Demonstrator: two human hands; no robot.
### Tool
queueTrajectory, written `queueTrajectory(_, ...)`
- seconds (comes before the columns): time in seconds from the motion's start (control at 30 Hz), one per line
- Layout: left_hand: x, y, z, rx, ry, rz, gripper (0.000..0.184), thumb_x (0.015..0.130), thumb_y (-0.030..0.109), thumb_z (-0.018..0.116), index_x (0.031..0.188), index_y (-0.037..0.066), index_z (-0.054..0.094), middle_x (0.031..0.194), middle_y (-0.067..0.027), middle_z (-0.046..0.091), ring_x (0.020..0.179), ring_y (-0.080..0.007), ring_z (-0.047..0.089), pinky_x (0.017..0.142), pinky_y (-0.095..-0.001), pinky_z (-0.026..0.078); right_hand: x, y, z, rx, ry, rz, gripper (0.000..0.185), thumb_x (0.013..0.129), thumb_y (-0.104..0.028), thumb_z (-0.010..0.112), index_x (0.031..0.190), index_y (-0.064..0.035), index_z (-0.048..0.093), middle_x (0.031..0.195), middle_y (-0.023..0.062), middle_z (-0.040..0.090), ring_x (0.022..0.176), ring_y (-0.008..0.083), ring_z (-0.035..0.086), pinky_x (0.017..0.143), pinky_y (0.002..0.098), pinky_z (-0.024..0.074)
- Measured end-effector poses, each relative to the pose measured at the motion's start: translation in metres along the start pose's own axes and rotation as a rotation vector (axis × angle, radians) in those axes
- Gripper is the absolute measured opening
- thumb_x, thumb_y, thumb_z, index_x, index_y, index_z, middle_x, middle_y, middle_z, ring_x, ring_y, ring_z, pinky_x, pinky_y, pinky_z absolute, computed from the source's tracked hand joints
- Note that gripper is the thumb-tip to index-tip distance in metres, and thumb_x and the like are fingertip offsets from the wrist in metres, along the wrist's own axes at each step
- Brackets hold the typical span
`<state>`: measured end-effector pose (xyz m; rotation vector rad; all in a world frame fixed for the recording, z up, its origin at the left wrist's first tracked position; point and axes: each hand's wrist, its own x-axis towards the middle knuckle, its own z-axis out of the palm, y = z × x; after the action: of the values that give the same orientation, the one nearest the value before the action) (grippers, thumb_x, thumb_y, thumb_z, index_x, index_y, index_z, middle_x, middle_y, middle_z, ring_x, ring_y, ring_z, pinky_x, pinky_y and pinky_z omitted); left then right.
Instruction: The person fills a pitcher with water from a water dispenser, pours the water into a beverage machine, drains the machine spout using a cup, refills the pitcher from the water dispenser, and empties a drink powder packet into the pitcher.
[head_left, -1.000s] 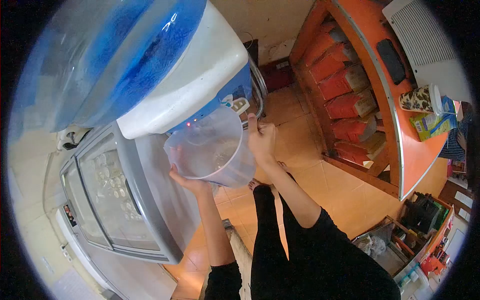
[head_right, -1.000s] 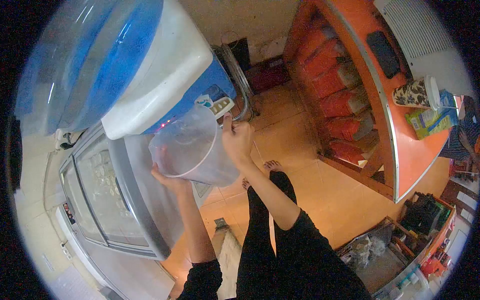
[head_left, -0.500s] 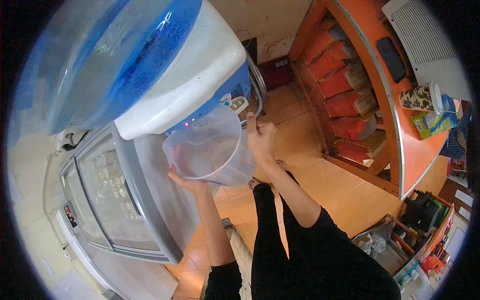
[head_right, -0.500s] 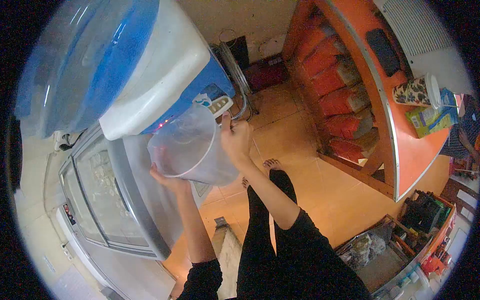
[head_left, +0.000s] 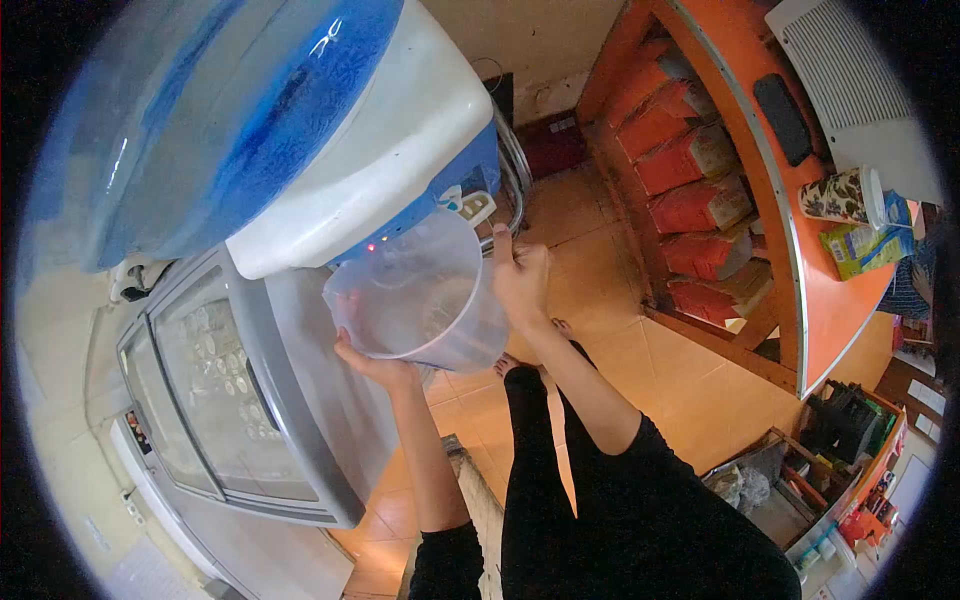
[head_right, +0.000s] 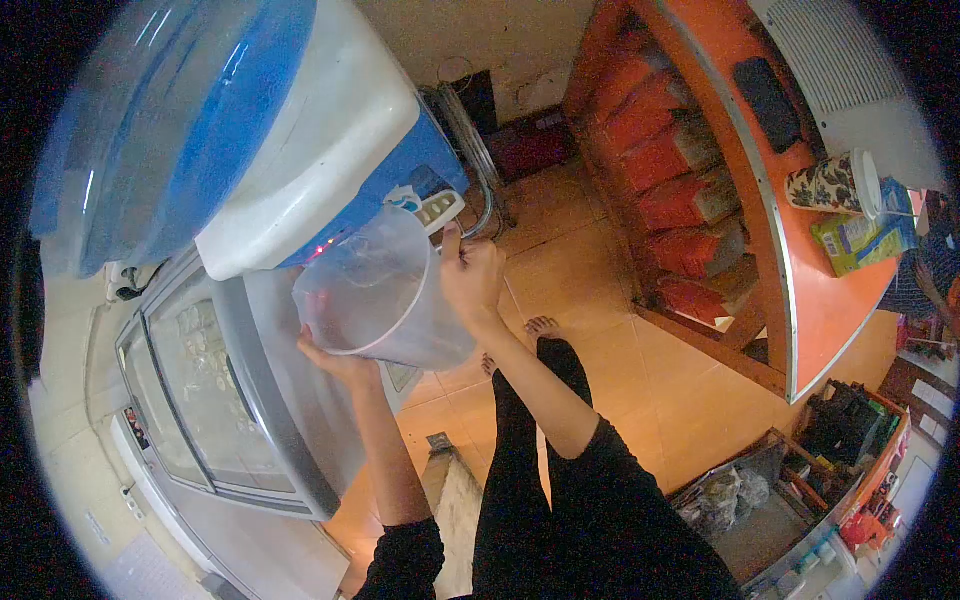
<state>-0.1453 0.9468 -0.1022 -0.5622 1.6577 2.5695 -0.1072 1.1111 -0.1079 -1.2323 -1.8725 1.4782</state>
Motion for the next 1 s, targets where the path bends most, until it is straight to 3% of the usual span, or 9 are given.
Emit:
queueTrajectory(0.1, 0.0019, -0.0012, -0.0035, 0.045, -0.02, 0.018, 0.061, 0.091, 0.041, 0.026, 0.133, 0.002, 0.045, 0.131, -0.0115, 0.05, 0.122, -0.0275, 0.046, 0.102, -0.0425, 0.039, 0.0, 0.0005, 0.0005, 0.03, -0.011, 0.025, 0.062, 0.091, -0.036, 0.057, 0.047, 0.0043, 0.042, 0.04, 0.0045, 0.032, 0.041, 0.0108, 0.033, 0.041, 0.0372, 0.026)
queueTrajectory(0.2, 0.0028, -0.0025, -0.0038, 0.036, -0.013, 0.01, 0.061, 0.091, 0.041, 0.026, 0.133, 0.002, 0.045, 0.131, -0.0113, 0.05, 0.123, -0.0274, 0.045, 0.103, -0.0423, 0.038, -0.0005, -0.0011, -0.001, 0.002, -0.003, 0.011, 0.063, 0.091, -0.038, 0.056, 0.046, 0.0042, 0.042, 0.04, 0.0049, 0.032, 0.04, 0.0114, 0.032, 0.041, 0.0378, 0.026)
queueTrajectory(0.27, 0.0047, -0.0043, -0.0043, 0.028, 0.002, 0.046, 0.067, 0.09, 0.049, 0.03, 0.131, 0.0, 0.047, 0.129, -0.0147, 0.051, 0.124, -0.0283, 0.043, 0.106, -0.0419, 0.031, -0.0005, -0.0037, -0.0012, 0.04, -0.007, -0.005, 0.064, 0.091, -0.038, 0.056, 0.046, 0.0039, 0.041, 0.04, 0.0054, 0.031, 0.039, 0.0125, 0.032, 0.041, 0.0384, 0.0259)
queueTrajectory(1.0, 0.0014, -0.0019, -0.004, 0.118, -0.013, 0.03, 0.071, 0.088, 0.051, 0.03, 0.137, 0.001, 0.041, 0.137, -0.0163, 0.045, 0.128, -0.0292, 0.039, 0.106, -0.0427, 0.03, -0.0011, -0.0009, -0.0012, 0.043, -0.027, 0.015, 0.062, 0.093, -0.036, 0.055, 0.048, 0.0047, 0.042, 0.041, 0.0049, 0.031, 0.041, 0.0113, 0.032, 0.042, 0.038, 0.0259)
